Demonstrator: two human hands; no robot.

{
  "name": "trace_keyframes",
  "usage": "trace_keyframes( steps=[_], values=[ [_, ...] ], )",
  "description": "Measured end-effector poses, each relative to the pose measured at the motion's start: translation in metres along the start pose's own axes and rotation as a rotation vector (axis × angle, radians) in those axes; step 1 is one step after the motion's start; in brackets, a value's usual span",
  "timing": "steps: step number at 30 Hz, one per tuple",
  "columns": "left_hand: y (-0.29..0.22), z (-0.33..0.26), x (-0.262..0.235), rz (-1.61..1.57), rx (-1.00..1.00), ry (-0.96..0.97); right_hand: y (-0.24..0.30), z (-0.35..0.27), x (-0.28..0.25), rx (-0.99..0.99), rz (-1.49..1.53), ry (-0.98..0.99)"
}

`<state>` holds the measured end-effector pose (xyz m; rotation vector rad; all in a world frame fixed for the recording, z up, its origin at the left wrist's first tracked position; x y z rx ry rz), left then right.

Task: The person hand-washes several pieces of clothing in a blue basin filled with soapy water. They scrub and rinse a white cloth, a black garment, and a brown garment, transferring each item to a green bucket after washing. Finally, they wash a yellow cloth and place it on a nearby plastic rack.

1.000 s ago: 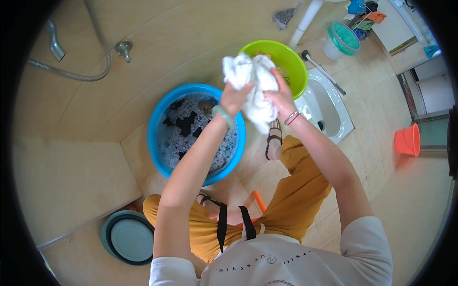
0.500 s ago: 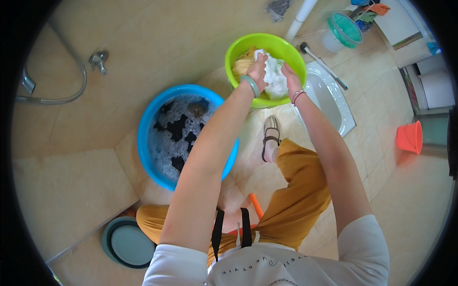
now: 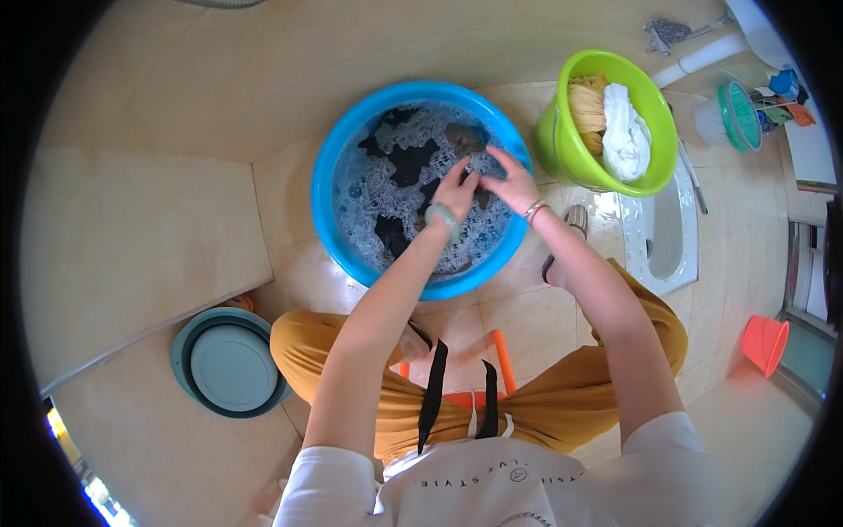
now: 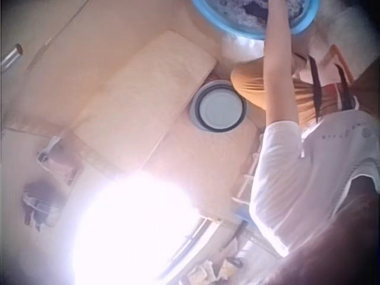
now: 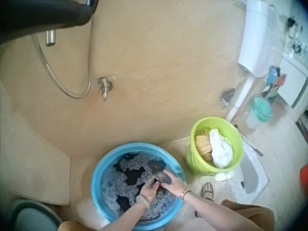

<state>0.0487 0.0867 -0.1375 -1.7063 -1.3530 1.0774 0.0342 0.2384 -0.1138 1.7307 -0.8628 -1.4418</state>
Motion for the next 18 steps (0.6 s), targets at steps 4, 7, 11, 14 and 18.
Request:
trace_keyframes(
  steps=[4,7,11,14,18],
  values=[
    [0.068,-0.015,-0.057,0.430,-0.095,-0.041,-0.020,0.004,0.049,0.120,-0.360,0.110],
    [0.078,-0.021,-0.055,0.533,-0.021,-0.015,-0.035,0.025,0.057,0.032,-0.416,0.024],
    [0.076,-0.014,-0.047,0.723,0.297,-0.088,-0.044,0.058,0.074,-0.044,-0.440,0.113],
    [0.075,0.004,-0.032,0.882,0.127,0.068,-0.063,0.059,0.091,-0.084,-0.556,0.164],
    [0.097,0.014,-0.040,1.162,-0.102,0.252,-0.083,0.054,0.115,0.246,-0.459,0.244]
  ],
)
Point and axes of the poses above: each hand's wrist, its own z-axis towards the middle knuckle, its own x-axis out of the palm, y = z × x, the point moved 3 cm from there along z, towards the middle knuckle, and after that the axes turned 3 degrees about -x, right-handed, at the moved point
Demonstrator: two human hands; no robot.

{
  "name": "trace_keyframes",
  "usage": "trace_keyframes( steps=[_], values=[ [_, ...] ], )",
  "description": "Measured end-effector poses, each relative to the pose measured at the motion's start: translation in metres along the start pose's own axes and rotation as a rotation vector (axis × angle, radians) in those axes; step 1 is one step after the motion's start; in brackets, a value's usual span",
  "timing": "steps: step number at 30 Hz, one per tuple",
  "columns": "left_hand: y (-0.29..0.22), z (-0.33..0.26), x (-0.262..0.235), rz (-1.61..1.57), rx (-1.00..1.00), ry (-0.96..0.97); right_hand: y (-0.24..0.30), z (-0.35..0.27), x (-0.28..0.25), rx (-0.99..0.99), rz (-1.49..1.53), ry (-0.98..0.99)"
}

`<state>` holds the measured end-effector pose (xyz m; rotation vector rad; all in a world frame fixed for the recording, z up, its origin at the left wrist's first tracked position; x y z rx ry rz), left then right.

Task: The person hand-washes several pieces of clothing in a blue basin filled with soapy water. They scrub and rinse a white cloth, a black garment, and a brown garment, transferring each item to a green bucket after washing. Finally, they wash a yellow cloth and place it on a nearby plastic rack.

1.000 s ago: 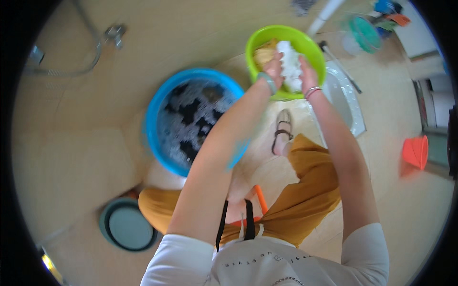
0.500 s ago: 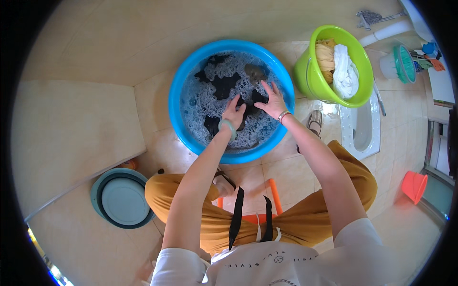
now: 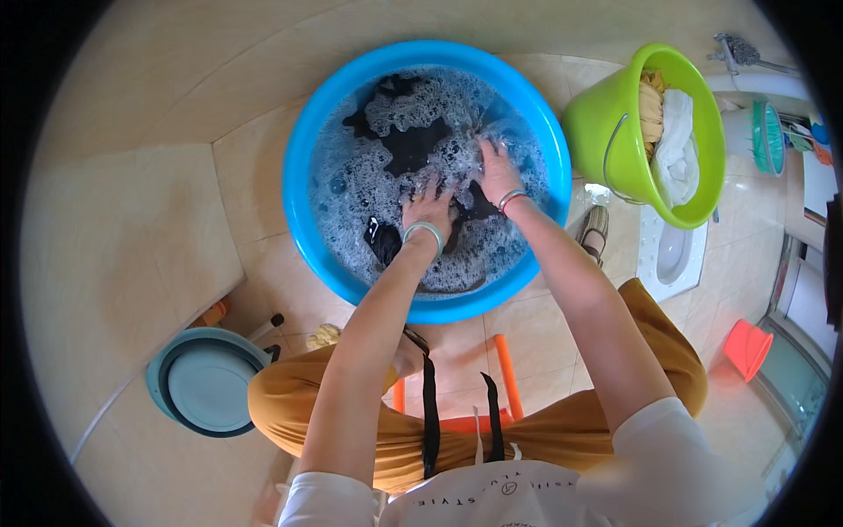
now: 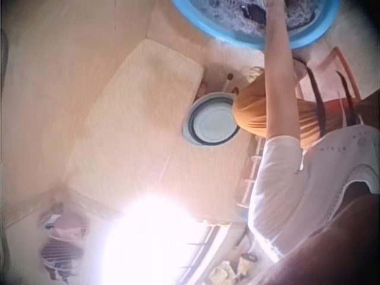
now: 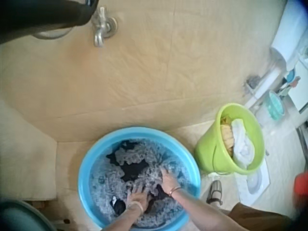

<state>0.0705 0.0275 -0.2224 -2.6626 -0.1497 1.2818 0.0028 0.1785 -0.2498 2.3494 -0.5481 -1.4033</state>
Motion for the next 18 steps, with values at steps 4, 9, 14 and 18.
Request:
trace_keyframes(
  steps=[4,9,14,18],
  values=[
    [-0.019,0.007,0.000,-0.012,0.096,-0.019,-0.078,0.025,0.025,-0.119,-0.055,-0.310],
    [0.015,-0.014,0.006,-1.212,-0.020,-0.341,-0.004,-0.020,-0.010,-0.047,0.753,-0.208],
    [-0.011,-0.026,-0.034,-1.834,-0.375,-0.074,0.043,-0.069,-0.064,-0.191,0.907,-0.308],
    [0.003,-0.018,-0.037,-1.876,-0.345,-0.107,0.077,-0.100,-0.098,-0.274,1.066,-0.217]
  ],
)
Point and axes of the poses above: each hand's wrist, its own z-axis towards the middle knuckle, its own x-axis out of the palm, y = z × x, the point moved 3 cm from there along z, towards the middle knuckle, and after that the axes turned 3 degrees about -x, right-handed, at the moved point
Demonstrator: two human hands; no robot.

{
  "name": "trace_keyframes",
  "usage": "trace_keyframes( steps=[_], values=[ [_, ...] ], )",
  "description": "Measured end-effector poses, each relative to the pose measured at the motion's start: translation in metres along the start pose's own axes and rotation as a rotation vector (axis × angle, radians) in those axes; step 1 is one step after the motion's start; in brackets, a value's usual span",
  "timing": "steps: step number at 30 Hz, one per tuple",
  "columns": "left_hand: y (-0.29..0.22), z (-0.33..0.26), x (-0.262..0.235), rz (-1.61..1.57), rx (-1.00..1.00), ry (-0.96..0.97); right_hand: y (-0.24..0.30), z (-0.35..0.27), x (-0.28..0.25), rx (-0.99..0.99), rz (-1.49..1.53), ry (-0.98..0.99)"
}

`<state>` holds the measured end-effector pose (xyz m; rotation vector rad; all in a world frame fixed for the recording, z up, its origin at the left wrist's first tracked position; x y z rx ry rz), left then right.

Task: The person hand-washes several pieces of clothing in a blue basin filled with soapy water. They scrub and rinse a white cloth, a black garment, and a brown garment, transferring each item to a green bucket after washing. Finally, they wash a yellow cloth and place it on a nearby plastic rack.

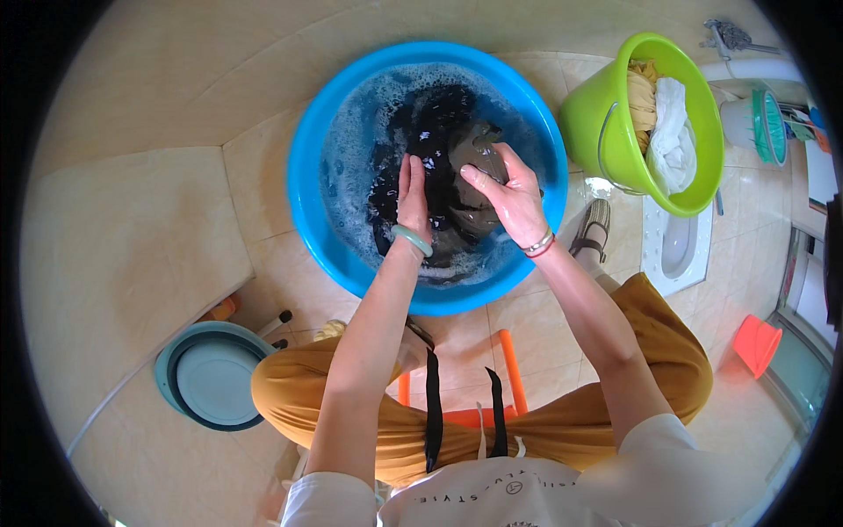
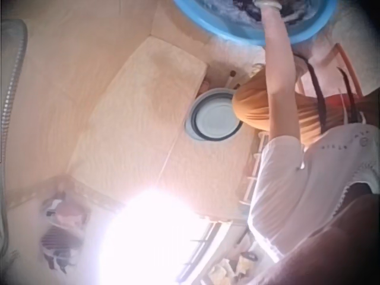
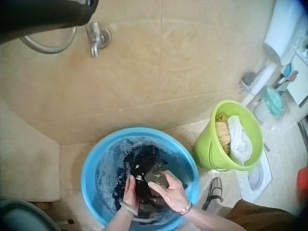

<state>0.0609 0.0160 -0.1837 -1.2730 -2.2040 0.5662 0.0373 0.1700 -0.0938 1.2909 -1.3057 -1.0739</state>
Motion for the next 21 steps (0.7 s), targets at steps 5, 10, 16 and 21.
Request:
trace_keyframes(
  steps=[5,10,16,21],
  values=[
    [0.021,0.043,-0.061,0.133,0.135,-0.113,0.022,-0.013,0.004,0.020,0.164,-0.110],
    [-0.041,0.012,-0.028,-0.001,0.105,-0.137,-0.023,-0.025,-0.020,0.070,0.141,-0.190],
    [-0.101,-0.035,0.004,0.060,0.395,-0.068,-0.039,-0.031,-0.021,0.290,-0.510,-0.034],
    [-0.148,-0.088,0.022,0.164,0.500,0.068,-0.020,-0.011,-0.014,-0.161,-1.283,-0.032]
  ],
)
Point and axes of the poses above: each hand's wrist, its own z-axis towards the middle knuckle, its own x-axis out of the palm, y = z × x, the point moved 3 cm from there along z, towards the middle knuckle, and after that the axes turned 3 degrees about -x, right-handed, at the moved point
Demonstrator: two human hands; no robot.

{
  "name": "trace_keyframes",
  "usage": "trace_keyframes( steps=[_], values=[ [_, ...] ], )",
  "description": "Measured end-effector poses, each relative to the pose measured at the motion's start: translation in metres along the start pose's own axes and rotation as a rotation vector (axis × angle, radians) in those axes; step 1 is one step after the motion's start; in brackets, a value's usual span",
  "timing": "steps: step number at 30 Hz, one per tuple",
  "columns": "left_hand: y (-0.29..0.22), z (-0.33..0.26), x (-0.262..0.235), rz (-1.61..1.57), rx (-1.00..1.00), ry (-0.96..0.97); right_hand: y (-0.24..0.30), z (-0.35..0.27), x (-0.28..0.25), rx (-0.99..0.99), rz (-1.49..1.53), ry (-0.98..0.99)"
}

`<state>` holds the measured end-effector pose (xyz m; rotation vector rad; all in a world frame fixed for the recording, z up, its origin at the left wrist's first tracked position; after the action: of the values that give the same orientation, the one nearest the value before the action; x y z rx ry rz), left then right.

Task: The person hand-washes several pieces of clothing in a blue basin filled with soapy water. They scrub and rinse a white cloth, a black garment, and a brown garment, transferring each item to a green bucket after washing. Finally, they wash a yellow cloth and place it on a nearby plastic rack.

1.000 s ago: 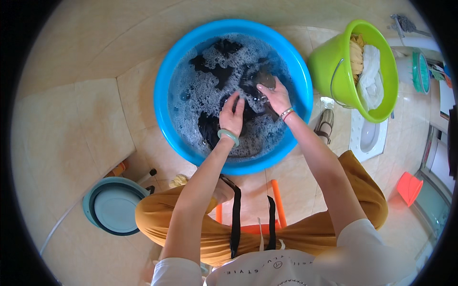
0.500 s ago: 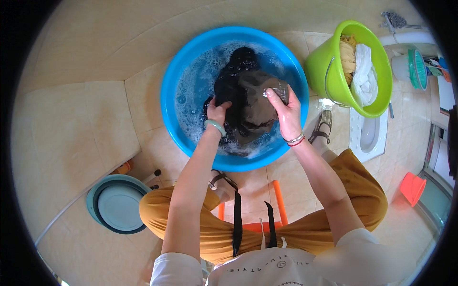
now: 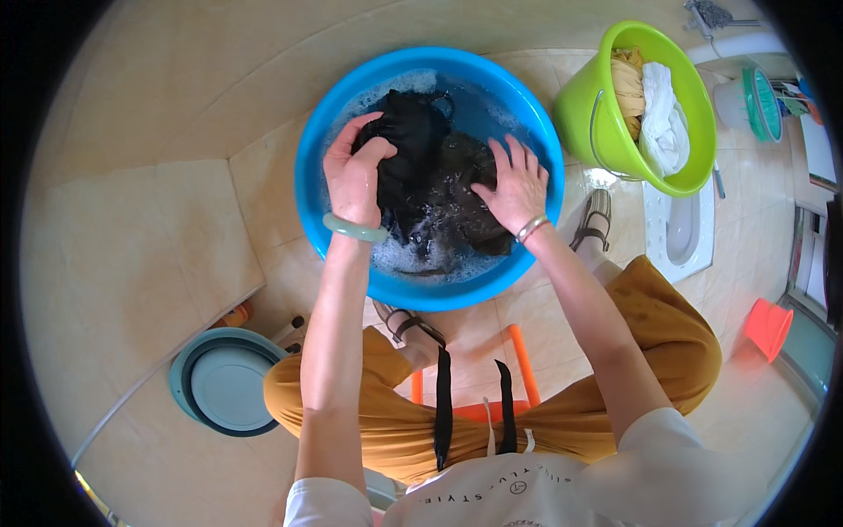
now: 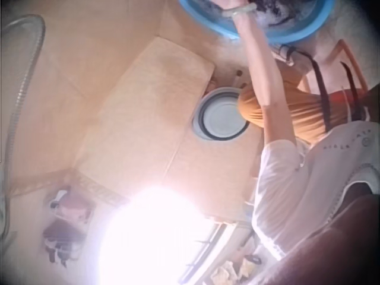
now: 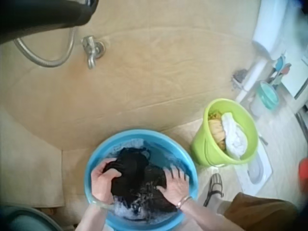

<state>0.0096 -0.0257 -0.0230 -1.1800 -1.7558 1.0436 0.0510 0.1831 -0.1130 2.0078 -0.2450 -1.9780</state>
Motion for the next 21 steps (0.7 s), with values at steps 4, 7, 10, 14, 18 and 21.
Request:
trace_keyframes(
  steps=[4,7,10,14,18,21],
  values=[
    [-0.035,-0.010,0.012,0.042,0.037,0.123,0.013,0.046,0.024,-0.061,0.513,-0.042],
    [-0.047,-0.014,0.017,-0.011,0.039,0.185,0.007,0.066,0.062,-0.112,0.699,-0.037],
    [-0.038,-0.005,-0.009,-0.098,0.014,0.100,0.007,0.066,0.061,0.161,0.953,0.226],
    [-0.005,0.010,-0.056,0.028,0.013,-0.038,-0.007,0.035,0.046,0.303,1.608,0.146],
    [0.054,0.019,-0.083,0.115,0.008,-0.102,-0.016,0.035,0.023,0.397,1.562,0.050],
    [0.100,0.034,-0.106,0.202,0.103,-0.241,-0.023,0.055,0.028,0.323,1.205,0.023]
  ],
)
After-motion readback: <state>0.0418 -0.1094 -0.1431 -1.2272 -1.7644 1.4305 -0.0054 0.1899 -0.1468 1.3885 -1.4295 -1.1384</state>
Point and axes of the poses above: each hand's wrist, its own z-axis towards the middle knuckle, its own x-axis out of the palm, y = z × x, the point moved 3 cm from there along z, towards the middle knuckle, and after that the axes turned 3 degrees about -x, right-handed, at the moved point
